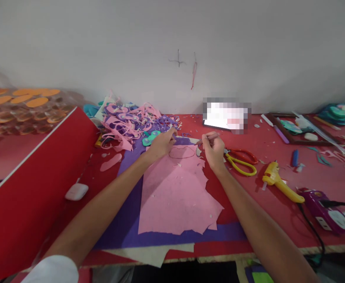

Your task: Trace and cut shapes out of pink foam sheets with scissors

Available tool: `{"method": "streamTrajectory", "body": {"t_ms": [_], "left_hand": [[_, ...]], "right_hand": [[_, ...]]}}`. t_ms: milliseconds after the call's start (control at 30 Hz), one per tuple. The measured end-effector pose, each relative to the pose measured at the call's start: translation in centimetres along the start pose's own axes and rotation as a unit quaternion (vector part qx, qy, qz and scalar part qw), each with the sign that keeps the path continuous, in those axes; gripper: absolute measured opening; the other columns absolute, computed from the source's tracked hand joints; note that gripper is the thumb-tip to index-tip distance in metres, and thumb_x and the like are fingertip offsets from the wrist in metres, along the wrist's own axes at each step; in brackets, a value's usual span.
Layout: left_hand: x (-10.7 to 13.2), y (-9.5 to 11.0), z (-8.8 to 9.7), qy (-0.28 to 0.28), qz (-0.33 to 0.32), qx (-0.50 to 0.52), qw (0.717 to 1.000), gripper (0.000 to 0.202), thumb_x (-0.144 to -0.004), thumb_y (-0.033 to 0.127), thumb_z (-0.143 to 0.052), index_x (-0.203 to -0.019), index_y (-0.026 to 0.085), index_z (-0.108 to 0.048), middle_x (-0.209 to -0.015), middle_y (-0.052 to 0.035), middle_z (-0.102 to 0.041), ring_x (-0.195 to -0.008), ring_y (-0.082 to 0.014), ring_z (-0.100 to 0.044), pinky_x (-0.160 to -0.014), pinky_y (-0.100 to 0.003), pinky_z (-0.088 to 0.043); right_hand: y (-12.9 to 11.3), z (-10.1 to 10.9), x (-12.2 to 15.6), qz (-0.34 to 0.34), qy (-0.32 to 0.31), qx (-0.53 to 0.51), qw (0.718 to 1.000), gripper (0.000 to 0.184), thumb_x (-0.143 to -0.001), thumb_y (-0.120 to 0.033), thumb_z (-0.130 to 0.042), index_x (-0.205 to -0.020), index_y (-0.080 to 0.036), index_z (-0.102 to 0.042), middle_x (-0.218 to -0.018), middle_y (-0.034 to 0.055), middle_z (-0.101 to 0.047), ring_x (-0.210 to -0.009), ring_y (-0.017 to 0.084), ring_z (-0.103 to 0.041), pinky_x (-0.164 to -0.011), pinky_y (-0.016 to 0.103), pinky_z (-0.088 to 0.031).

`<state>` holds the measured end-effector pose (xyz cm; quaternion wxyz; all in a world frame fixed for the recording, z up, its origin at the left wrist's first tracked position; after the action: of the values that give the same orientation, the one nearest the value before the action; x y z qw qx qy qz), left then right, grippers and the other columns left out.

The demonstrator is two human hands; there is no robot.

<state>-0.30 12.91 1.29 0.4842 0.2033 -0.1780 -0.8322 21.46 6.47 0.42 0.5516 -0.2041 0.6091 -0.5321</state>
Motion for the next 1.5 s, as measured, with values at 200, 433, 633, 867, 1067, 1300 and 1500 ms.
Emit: {"method": "streamTrajectory", "body": {"t_ms": [200,433,633,867,1067,1300,1500], "left_hand": [[0.0,0.2,0.6,0.03,-0.035,0.002,0.999,0.036,-0.085,0.008,-0.05,-0.118,0.019,-0.061,-0.088,-0.0025,-0.07,-0.081,-0.0164,-0.063,-0.073,-0.027,-0.043],[0.2,0.7,1.5,0.038,-0.019,-0.019,0.999,0.036,-0.091,0.009,-0.04,-0.116,0.018,-0.065,-0.092,-0.0055,-0.071,-0.082,-0.018,-0.064,-0.076,-0.028,-0.044],[0.3,1.3,2.6,0.05,0.023,-0.021,0.998,0.033,-0.094,0.014,-0.04,-0.116,0.018,-0.065,-0.085,-0.0044,-0.07,-0.073,-0.017,-0.061,-0.069,-0.027,-0.041],[0.1,1.3,3.4,0.069,0.025,0.006,0.997,0.031,-0.091,0.017,-0.054,-0.12,0.017,-0.065,-0.08,-0.0019,-0.069,-0.073,-0.0163,-0.06,-0.069,-0.027,-0.041],[-0.1,0.9,3.8,0.068,-0.052,-0.059,0.995,0.031,-0.087,0.011,-0.056,-0.115,0.015,-0.07,-0.112,-0.0108,-0.067,-0.109,-0.0223,-0.061,-0.098,-0.033,-0.045],[1.5,3.9,2.3,-0.133,-0.17,-0.079,0.973,0.03,-0.094,0.02,-0.044,-0.094,0.022,-0.075,-0.095,-0.0073,-0.073,-0.087,-0.019,-0.065,-0.081,-0.029,-0.045],[2.6,5.1,1.6,-0.172,-0.184,-0.093,0.963,0.029,-0.091,0.021,-0.042,-0.078,0.023,-0.067,-0.075,-0.0064,-0.07,-0.063,-0.017,-0.055,-0.065,-0.031,-0.035]], "right_hand": [[0.2,-0.1,0.0,0.0,0.001,0.002,1.0,0.026,-0.095,-0.043,-0.06,-0.077,-0.023,-0.055,-0.059,-0.0051,-0.05,-0.053,0.012,-0.047,-0.055,0.028,-0.038],[0.2,-0.1,0.0,-0.003,-0.004,-0.002,1.0,0.025,-0.095,-0.041,-0.059,-0.078,-0.024,-0.054,-0.06,-0.0055,-0.049,-0.052,0.012,-0.047,-0.054,0.028,-0.038],[0.1,0.0,0.0,-0.005,-0.003,0.011,1.0,0.025,-0.095,-0.042,-0.058,-0.078,-0.024,-0.054,-0.06,-0.0049,-0.05,-0.053,0.013,-0.046,-0.056,0.029,-0.038],[-0.6,0.4,-0.1,0.024,-0.024,0.075,0.997,0.033,-0.094,-0.044,-0.057,-0.069,-0.024,-0.05,-0.06,-0.0024,-0.054,-0.055,0.014,-0.047,-0.059,0.031,-0.039],[-0.1,0.4,-0.3,0.035,-0.066,0.107,0.992,0.034,-0.094,-0.044,-0.056,-0.068,-0.023,-0.052,-0.06,-0.0014,-0.055,-0.056,0.015,-0.049,-0.06,0.031,-0.038],[-0.2,0.3,-0.4,0.036,-0.088,0.108,0.99,0.032,-0.094,-0.045,-0.057,-0.071,-0.023,-0.055,-0.061,-0.0004,-0.059,-0.054,0.016,-0.052,-0.061,0.031,-0.042],[-0.5,0.2,-0.4,0.041,-0.107,0.111,0.987,0.034,-0.094,-0.047,-0.056,-0.07,-0.024,-0.054,-0.059,0.0001,-0.06,-0.054,0.016,-0.054,-0.059,0.03,-0.044]]}}
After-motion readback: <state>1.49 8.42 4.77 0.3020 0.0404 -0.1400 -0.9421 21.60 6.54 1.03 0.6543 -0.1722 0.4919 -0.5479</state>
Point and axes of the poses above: each hand's wrist, its own x-axis away from the middle knuckle, its own z-axis out of the back of the hand, y = z × x, the point moved 2 cm from there along -x, towards the middle knuckle
